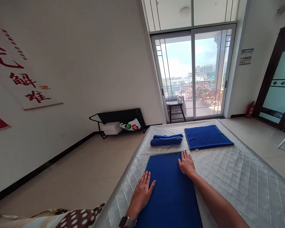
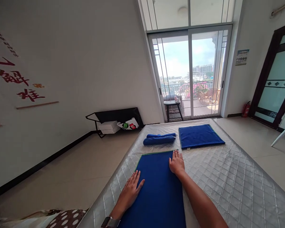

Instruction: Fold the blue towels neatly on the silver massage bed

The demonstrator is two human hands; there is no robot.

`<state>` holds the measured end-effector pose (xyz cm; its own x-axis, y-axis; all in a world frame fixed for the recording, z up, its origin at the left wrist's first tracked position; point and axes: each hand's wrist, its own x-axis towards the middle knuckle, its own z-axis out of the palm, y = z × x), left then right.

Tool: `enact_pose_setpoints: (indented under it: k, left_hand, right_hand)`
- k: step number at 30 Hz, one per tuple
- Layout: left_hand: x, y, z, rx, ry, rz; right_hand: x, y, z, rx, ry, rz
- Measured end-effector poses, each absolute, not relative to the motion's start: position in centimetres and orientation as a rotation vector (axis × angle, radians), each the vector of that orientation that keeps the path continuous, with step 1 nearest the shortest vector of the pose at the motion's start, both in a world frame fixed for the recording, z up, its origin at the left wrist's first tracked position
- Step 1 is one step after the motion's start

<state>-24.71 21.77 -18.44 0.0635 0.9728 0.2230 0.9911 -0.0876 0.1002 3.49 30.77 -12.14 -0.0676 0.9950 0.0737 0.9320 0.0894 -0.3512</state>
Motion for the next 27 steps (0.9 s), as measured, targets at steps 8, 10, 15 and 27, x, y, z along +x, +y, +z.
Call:
enact_pose_setpoints:
  k: [8, 10, 15, 27]
  left_hand:
    - [-24.5, 22.1, -16.0, -2.236, -2.069, -0.168]
    - [-23.3, 23.2, -14.3, -2.191, -2.068, -0.091]
    - [-15.7, 27.7, -11.0, -2.286, -1.948, -0.190]
    - [-13.6, 32.3, -15.9, -2.417, -1.834, -0.364]
  right_hand:
    - [3.4, 30.8, -12.2, -1.912, -2.081, 0.304]
    - [3.4, 30.8, -12.2, -1.909, -2.072, 0.314]
    - [3.3, 30.8, -12.2, -1.909, -2.068, 0.334]
    - [3.4, 31.0, -12.8, -1.901, -2.069, 0.313]
